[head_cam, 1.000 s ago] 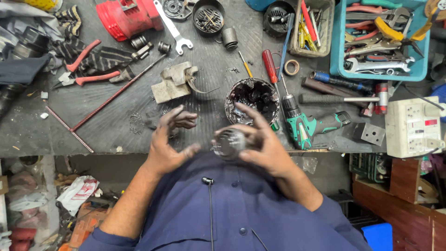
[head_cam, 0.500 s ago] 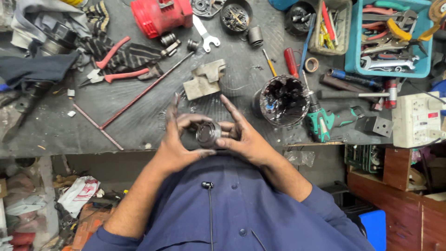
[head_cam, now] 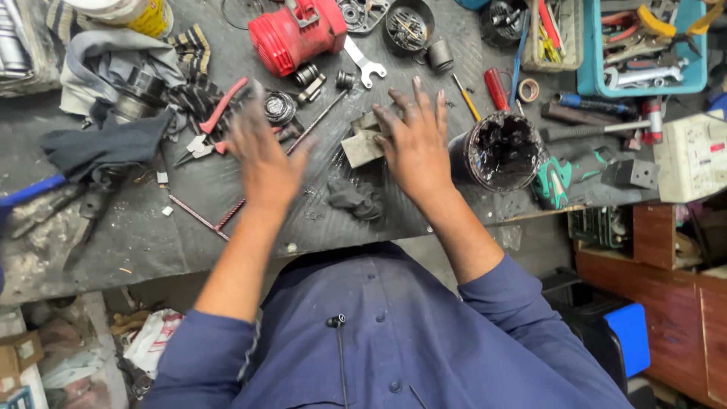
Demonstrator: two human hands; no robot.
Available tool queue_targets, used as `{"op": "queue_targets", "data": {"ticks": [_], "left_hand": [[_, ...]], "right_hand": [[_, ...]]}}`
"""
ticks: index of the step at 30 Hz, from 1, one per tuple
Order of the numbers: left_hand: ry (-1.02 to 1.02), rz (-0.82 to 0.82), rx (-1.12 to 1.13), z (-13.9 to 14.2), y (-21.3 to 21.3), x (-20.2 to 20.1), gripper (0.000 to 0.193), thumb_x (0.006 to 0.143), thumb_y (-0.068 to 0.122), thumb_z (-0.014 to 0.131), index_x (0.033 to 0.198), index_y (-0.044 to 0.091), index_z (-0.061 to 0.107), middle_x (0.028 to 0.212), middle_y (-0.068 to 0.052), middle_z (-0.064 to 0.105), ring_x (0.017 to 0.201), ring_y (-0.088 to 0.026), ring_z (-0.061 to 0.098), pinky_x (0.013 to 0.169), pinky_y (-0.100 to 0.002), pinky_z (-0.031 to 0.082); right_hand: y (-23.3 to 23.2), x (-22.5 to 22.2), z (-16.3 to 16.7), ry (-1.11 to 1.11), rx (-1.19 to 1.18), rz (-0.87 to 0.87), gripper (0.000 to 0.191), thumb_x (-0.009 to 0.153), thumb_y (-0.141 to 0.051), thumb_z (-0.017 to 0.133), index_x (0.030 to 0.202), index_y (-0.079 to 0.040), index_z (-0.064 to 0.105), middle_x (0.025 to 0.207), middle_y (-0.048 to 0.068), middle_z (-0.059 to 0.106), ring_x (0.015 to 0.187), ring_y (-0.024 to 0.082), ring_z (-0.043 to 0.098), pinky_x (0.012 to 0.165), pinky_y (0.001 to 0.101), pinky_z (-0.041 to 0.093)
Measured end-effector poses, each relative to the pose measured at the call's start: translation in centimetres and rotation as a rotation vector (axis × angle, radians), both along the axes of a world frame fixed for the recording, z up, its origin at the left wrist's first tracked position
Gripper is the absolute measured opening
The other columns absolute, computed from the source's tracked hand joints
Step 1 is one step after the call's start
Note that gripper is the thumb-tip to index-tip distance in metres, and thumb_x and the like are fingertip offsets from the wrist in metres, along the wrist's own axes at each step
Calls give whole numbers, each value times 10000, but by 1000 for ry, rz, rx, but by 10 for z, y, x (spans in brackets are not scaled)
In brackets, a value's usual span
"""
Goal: The person uses pliers on a small metal part at a cluttered workbench, then wipes parts and their hands with a rag. They scoop dark grease from a container and spread it by hand inside a metal engine housing, working the grease around the component.
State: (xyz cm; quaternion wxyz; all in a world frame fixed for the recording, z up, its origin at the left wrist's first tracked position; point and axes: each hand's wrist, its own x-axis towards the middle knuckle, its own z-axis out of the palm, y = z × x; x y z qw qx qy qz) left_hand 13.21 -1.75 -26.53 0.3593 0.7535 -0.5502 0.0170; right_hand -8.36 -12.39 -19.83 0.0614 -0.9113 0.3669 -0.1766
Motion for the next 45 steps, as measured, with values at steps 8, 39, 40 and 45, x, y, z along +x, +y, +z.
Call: {"op": "queue_targets", "data": {"ticks": [8,39,40,45], "left_hand": [[211,-326,123,0,27,-55,1270,694,471,922,1603,53,140,1386,-85,591,1221,-299,519,1051,-536,288],[419,-707,-12,46,41,-88,664,990,380,699,1532,91,447,1610,-202,429,1487,-418,447,1252,-528,362],[426,-749,-11,57,35,-93,649,984,393,699,1517,103,468,1610,-205,424,1461,-400,466,1235,-513,380],[194,-969,-26,122,6,-119,637,907,479,732,1439,167,573,1598,-204,389,1433,-396,437,1204,-526,367]], "right_hand": [[32,-32,3,-45,9,-66,336,734,-170,889,965,-93,657,1407,138,543,1494,417,334,1253,629,218],[105,-141,26,-1730,1601,47,857,883,-514,679,1499,2,383,1274,312,598,1131,388,672,995,549,571],[103,-148,25,-1728,1598,57,856,893,-515,666,1500,18,385,1282,314,596,1135,395,670,991,552,572],[91,-183,28,-1616,1550,49,871,911,-488,671,1485,115,416,1344,302,592,1167,377,670,1011,516,567]]}}
